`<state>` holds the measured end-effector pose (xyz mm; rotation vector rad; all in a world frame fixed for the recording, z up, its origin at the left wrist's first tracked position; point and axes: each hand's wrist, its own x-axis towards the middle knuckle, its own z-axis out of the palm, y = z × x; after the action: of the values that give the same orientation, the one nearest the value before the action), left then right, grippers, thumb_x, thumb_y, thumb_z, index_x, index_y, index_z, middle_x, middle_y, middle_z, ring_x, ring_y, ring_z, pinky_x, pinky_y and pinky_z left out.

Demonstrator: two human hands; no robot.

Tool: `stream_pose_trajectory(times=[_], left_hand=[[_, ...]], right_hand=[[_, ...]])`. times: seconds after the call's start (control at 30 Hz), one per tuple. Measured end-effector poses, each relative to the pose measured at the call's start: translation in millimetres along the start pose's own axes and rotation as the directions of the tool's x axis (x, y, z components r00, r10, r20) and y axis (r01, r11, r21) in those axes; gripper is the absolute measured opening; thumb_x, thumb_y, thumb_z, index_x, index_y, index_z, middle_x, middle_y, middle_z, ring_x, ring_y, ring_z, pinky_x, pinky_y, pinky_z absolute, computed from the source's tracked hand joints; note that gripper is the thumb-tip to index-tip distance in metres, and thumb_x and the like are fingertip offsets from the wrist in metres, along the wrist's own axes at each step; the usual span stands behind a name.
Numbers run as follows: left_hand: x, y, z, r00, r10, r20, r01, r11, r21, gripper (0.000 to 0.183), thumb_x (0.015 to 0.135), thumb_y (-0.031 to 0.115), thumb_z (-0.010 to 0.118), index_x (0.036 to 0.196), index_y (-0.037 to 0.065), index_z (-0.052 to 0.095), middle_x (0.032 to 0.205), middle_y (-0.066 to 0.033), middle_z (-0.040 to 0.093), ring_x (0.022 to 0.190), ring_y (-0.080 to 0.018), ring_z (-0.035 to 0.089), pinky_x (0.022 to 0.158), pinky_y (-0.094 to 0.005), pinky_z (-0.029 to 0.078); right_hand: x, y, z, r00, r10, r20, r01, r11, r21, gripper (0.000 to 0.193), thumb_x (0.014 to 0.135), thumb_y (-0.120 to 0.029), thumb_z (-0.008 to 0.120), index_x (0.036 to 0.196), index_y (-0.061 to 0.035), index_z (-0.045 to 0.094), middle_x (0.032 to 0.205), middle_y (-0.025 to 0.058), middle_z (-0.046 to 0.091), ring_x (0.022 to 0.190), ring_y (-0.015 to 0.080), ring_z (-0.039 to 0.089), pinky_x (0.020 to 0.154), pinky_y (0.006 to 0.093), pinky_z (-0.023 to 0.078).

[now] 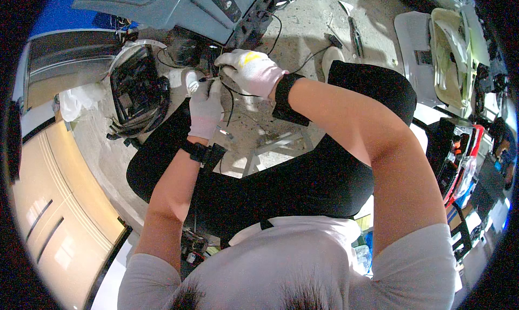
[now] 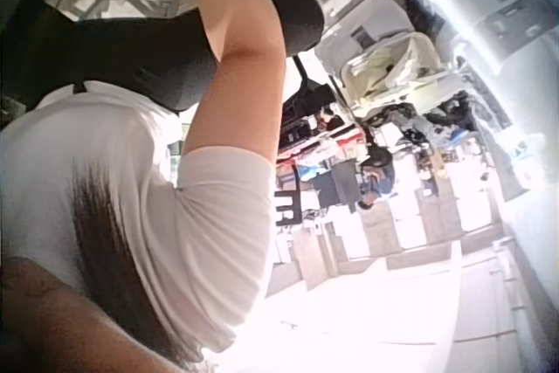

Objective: The person is performing wiring and cable management on industrial equipment using wire cutters and pliers.

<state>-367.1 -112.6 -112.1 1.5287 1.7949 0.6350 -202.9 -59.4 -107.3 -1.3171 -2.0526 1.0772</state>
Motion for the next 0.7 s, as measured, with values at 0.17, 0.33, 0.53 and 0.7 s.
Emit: stream_pose_trajectory(times=[0.17, 0.33, 0.53, 0.7], left_hand=[[2, -7, -2, 1.0, 0.0, 0.01, 0.0, 0.999, 0.039, 0.026, 0.086, 0.024, 0.055, 0.091, 0.0, 0.063, 0.083, -0.0207, 0.062, 0.079, -0.0366, 0.059, 0.068, -0.0407, 0.046], [1, -13, -4, 0.997, 0.076, 0.004, -0.076, 0.995, 0.071, 0.027, 0.086, 0.025, 0.054, 0.09, 0.0, 0.062, 0.082, -0.0206, 0.062, 0.079, -0.0377, 0.058, 0.068, -0.0418, 0.045], [3, -15, -9, 0.999, 0.019, 0.027, -0.022, 0.99, 0.141, 0.026, 0.086, 0.025, 0.053, 0.091, 0.0, 0.06, 0.08, -0.0218, 0.061, 0.078, -0.039, 0.058, 0.067, -0.0433, 0.045], [5, -18, -7, 0.996, 0.087, 0.024, -0.09, 0.99, 0.107, 0.026, 0.086, 0.024, 0.054, 0.095, 0.001, 0.06, 0.084, -0.0217, 0.061, 0.082, -0.0379, 0.058, 0.07, -0.0417, 0.045]], right_hand=[[9, -1, 8, 0.998, 0.014, 0.056, 0.006, 0.942, -0.336, 0.029, 0.086, -0.02, 0.051, 0.113, -0.009, 0.054, 0.097, 0.0159, 0.061, 0.091, 0.0335, 0.059, 0.08, 0.0401, 0.047], [16, -12, 1, 0.99, -0.073, 0.123, 0.128, 0.837, -0.533, 0.022, 0.081, -0.015, 0.052, 0.101, -0.0082, 0.057, 0.085, 0.0155, 0.061, 0.084, 0.0313, 0.061, 0.072, 0.0405, 0.047], [19, -18, 5, 0.973, -0.144, 0.18, 0.226, 0.755, -0.616, 0.015, 0.076, -0.011, 0.053, 0.089, -0.0076, 0.059, 0.089, 0.014, 0.06, 0.084, 0.0303, 0.06, 0.068, 0.0398, 0.047], [15, -22, 3, 0.972, -0.195, 0.131, 0.234, 0.754, -0.614, 0.015, 0.075, -0.016, 0.057, 0.087, -0.0078, 0.059, 0.09, 0.0118, 0.055, 0.087, 0.0301, 0.056, 0.071, 0.0392, 0.045]])
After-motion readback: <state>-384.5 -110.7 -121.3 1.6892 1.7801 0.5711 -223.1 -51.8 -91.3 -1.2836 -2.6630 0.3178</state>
